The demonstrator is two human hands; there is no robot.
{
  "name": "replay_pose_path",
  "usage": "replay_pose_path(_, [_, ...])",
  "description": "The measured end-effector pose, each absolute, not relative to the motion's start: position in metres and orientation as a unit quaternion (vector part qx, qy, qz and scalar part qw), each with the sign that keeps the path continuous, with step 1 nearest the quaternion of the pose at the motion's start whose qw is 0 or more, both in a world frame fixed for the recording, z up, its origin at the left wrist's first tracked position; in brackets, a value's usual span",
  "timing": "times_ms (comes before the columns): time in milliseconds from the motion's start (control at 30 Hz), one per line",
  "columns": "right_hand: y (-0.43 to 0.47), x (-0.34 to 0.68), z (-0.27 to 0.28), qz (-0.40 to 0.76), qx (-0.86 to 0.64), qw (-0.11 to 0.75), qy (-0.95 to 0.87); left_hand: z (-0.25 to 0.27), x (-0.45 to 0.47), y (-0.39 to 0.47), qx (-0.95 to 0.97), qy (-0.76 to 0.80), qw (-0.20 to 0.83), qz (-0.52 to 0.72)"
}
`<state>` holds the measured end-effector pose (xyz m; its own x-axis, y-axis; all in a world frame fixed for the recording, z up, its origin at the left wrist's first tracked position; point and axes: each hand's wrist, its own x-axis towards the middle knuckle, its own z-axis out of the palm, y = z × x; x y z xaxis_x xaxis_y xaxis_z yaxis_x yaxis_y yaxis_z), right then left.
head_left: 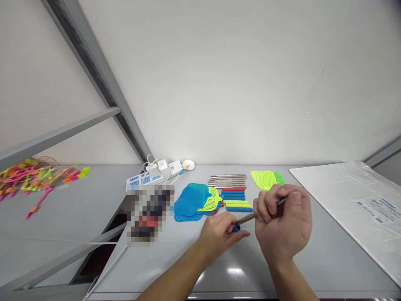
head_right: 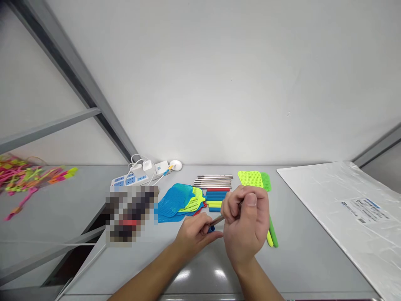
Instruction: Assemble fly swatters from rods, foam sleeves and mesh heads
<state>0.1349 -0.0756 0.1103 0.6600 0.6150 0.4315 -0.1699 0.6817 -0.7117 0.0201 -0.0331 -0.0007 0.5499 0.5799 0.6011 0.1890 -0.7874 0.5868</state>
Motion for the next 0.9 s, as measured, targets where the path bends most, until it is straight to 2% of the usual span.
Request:
replay_pose_path(367, [-0.071,0.128,0.101,0.297,-0.347,0.773,-0.441,0.002,0.02,-0.032,0.848,0.26,0.264,0.38])
replay_pose_path(600, [-0.071,0.123,0.059,0.368,-0.379,0.71,-0.465,-0.003,0.018,-0.03,0.845,0.29,0.278,0.353])
replay_pose_path(900, [-0.075,0.127,0.037,0.394,-0.399,0.68,-0.473,-0.002,0.018,-0.028,0.888,0.256,0.288,0.249])
